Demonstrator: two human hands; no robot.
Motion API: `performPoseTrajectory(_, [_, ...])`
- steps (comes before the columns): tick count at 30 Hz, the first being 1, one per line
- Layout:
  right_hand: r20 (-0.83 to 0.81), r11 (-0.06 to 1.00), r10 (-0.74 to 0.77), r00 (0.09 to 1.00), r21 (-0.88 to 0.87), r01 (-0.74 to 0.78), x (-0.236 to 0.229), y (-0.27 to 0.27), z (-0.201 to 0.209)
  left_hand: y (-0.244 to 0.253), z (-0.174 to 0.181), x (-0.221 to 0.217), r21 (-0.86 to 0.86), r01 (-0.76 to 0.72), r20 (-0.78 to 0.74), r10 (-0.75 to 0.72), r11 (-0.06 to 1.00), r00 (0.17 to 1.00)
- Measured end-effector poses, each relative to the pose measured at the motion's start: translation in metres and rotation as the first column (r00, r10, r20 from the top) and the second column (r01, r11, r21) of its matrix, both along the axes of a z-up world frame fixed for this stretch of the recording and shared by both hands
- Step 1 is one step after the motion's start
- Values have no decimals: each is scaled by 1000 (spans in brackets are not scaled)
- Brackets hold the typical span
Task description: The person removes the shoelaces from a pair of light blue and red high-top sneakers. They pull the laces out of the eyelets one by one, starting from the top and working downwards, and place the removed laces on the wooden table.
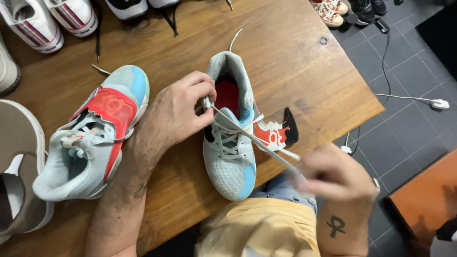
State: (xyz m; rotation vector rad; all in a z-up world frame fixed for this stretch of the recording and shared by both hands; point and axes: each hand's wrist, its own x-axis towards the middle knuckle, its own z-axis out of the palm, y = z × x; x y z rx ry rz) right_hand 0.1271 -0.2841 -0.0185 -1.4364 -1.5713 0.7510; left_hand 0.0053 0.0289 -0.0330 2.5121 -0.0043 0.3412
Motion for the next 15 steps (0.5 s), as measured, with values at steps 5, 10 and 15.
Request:
performPoseTrajectory(5, [-411, 636, 534, 738, 771, -30, -2, -19, -25, 0, 6, -1, -49, 17, -7, -17, 999, 1000])
performPoseTrajectory(10, [-536, 593, 562, 630, 792, 145, 30, -61, -43, 0, 7, -3, 2, -10, 5, 10, 1000, 1000])
performPoseTrajectory(15, [144, 804, -595, 791, 115, 584, -5, -52, -8, -9, 7, -5, 167, 19, 74, -32, 986, 997])
